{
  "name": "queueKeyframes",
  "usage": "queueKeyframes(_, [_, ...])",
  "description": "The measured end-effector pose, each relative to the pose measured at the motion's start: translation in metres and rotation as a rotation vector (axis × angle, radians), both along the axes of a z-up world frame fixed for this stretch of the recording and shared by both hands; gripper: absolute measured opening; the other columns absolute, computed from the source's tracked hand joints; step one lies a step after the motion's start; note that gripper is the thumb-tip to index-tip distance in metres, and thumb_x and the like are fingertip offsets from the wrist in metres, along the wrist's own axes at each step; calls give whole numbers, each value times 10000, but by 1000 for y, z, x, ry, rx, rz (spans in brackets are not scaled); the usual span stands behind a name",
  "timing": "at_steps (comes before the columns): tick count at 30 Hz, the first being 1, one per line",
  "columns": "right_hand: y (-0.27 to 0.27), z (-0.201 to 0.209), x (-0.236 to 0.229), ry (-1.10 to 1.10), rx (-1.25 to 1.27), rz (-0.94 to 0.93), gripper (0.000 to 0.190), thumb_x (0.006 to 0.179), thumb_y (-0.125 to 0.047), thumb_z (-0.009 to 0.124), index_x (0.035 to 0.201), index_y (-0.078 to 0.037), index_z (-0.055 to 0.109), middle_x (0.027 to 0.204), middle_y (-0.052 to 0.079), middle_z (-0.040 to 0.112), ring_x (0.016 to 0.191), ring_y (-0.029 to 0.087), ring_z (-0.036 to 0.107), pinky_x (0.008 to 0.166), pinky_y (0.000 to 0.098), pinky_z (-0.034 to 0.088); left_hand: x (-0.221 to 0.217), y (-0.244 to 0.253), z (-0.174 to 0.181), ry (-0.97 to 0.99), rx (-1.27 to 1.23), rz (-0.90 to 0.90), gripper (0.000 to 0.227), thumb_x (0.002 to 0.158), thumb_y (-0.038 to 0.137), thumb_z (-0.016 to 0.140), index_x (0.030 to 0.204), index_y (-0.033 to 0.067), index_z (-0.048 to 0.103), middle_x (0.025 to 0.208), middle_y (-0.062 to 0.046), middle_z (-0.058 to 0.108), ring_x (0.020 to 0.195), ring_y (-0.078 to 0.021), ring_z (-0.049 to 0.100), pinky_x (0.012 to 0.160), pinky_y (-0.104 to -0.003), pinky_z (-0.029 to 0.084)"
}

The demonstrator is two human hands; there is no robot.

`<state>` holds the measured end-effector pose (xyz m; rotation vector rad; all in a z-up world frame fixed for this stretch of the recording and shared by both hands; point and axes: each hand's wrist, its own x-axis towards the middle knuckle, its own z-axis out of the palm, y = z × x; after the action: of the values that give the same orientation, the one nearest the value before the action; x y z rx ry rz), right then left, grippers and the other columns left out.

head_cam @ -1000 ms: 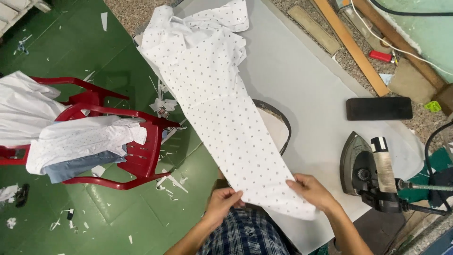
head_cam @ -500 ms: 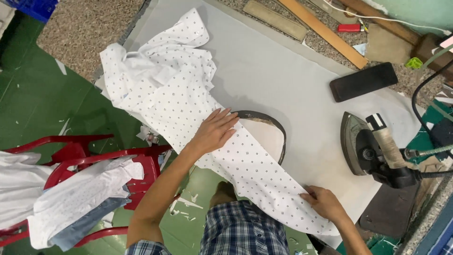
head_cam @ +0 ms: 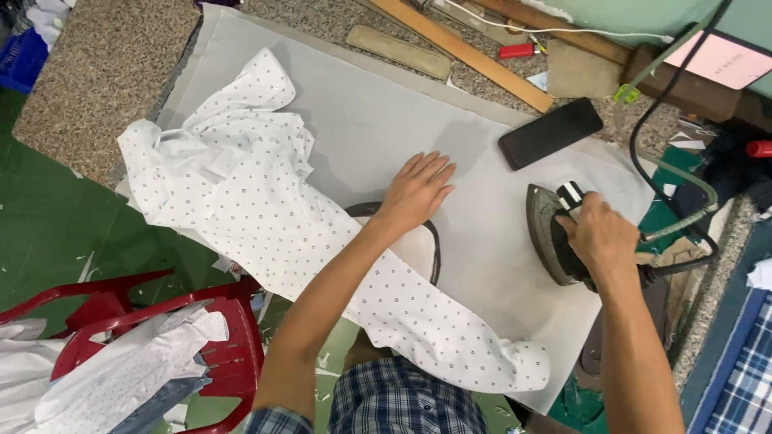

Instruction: The person irons a white patterned shirt on a small ironing board using a steam iron and a black pressing block. They repeatedly smooth the fabric with their hands and the block while applying the iron to different sections of the garment.

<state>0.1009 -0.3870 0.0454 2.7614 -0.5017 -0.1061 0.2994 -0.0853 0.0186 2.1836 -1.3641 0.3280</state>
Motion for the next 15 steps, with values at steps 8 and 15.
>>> queueKeyframes(8, [30, 1, -57, 139, 518, -206, 377, 948, -371, 618, 1096, -35, 532, 848, 220, 725, 839, 451, 757, 760, 571, 589, -2, -189, -53, 218, 441, 185, 867, 908, 517, 767, 1511, -14, 439, 1484, -206, 488, 1442, -331, 383, 1256, -491, 246])
queueKeyframes(15, [44, 29, -75, 117, 550, -173, 310, 967, -289, 594, 1139, -36, 541, 765, 136, 694, 725, 359, 766, 692, 513, 624, -5, -204, -70, 212, 513, 208, 718, 1016, 380, 687, 1594, 94, 373, 1512, -240, 399, 1437, -361, 360, 1236, -495, 292])
